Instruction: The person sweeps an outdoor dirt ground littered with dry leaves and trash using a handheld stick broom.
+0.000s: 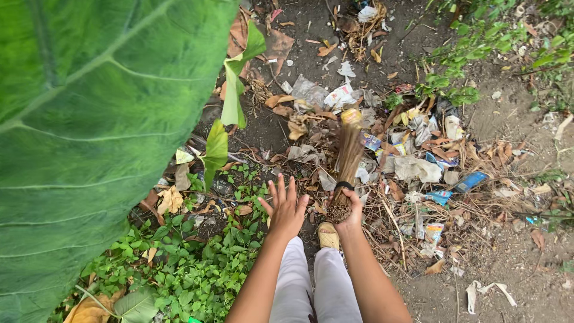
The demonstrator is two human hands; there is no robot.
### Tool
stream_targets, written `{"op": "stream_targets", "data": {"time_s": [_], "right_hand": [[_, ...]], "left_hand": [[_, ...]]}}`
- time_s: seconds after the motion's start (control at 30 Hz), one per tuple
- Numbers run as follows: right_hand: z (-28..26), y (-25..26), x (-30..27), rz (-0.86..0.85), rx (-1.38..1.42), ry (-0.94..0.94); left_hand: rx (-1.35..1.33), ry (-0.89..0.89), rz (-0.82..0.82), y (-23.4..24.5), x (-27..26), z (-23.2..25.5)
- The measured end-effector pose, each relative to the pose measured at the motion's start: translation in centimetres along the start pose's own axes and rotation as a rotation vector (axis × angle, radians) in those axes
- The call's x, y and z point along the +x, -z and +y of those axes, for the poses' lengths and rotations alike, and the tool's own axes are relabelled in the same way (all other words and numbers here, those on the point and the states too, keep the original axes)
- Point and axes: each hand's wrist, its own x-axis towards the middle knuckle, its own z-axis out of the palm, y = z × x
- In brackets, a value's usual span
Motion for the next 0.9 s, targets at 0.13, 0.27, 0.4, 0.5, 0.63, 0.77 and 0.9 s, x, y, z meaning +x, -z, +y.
{"op": "stream_targets", "data": {"time_s": [0.13,0.27,0.4,0.5,0.63,0.77,0.9], "right_hand": [[-3.1,0.3,-3.6,0.076,-0.013,0.009],[-4.1,-1.2,-7.9,0.249,-0.190,0.184],[-3.1,-2.2,-12.3,0.184,-0.348,0.181],[-2.4,-2.3,-14.2,0.090,-0.431,0.073],[-0.8,-0.9,-13.7,-0.062,-0.509,-0.182],[1.7,2.2,-8.9,-0.094,-0.565,-0.445],[2.8,6.3,-4.7,-0.113,-0.364,-0.540]], "left_hand": [[-0.011,-0.029,-0.016,-0.5,-0.6,1.4],[0.007,-0.039,-0.017,-1.4,-1.1,2.7],[-0.030,-0.037,0.000,-2.2,-1.2,3.3],[-0.056,0.001,0.042,-2.4,-0.9,3.0],[-0.054,0.002,0.046,-3.0,-1.0,2.8],[-0.035,0.006,0.039,-4.0,-0.9,3.3],[-0.038,0.015,0.029,-4.8,-1.4,3.4]]}}
